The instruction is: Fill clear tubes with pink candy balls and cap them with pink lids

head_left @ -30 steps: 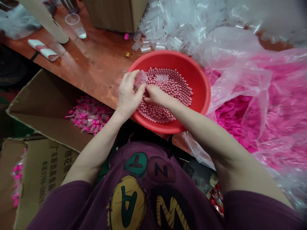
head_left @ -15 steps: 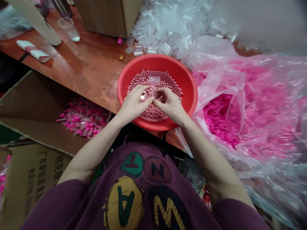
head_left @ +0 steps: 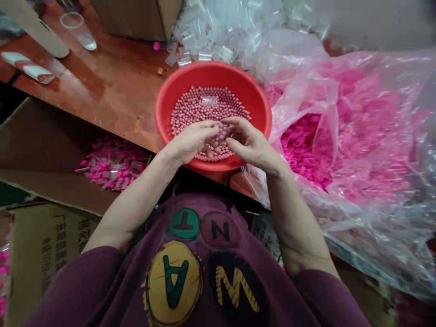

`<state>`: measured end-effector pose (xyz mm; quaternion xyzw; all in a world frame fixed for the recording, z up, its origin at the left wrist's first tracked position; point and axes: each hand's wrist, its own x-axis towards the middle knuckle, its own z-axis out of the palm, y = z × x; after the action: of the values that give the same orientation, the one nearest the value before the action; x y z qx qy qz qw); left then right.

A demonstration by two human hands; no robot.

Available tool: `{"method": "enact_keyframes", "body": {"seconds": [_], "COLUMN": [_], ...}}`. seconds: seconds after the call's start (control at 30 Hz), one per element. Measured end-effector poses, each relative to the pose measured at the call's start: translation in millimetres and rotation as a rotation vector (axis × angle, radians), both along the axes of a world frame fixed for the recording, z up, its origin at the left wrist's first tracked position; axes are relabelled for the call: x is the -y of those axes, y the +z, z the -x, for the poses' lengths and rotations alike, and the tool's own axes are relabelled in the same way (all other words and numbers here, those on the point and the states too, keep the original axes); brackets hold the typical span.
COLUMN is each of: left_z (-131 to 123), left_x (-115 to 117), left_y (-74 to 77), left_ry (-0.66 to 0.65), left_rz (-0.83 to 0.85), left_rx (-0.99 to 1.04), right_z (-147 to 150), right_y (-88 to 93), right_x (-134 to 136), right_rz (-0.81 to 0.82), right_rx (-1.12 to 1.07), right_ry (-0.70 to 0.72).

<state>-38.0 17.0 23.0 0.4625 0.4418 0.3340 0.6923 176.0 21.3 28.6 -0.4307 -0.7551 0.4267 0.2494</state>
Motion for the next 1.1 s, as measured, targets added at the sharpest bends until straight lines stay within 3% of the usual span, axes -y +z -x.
{"method": "enact_keyframes", "body": {"seconds": [0.5,0.7,0.93,1.1], "left_z": [-0.7,-3.4,-5.2,-5.5], "left_x": [-2.7,-2.6,-1.2,-0.7], "left_y": [-3.7,-4.7,-6.2,-4.4], "left_ry": [-0.11,-0.046,-0.01,0.005], "left_rz": [-0.131,-0.021,-0.023,-0.008], "left_rx": [-0.231,-0.16,-0.135,-0.138], "right_z": [-9.2,-5.1,-2.0,-0.6], "right_y": [-5.0,-3.2,-12.4,-15.5], "right_x": [-7.8,-15.3,-13.8,-10.1], "right_rz": [0.304,0.411,0.229,0.232], "right_rx": [-0.223,-0.193,-0.114,-0.124], "right_ry": [0.17,0.145,0.055,0.078]}}
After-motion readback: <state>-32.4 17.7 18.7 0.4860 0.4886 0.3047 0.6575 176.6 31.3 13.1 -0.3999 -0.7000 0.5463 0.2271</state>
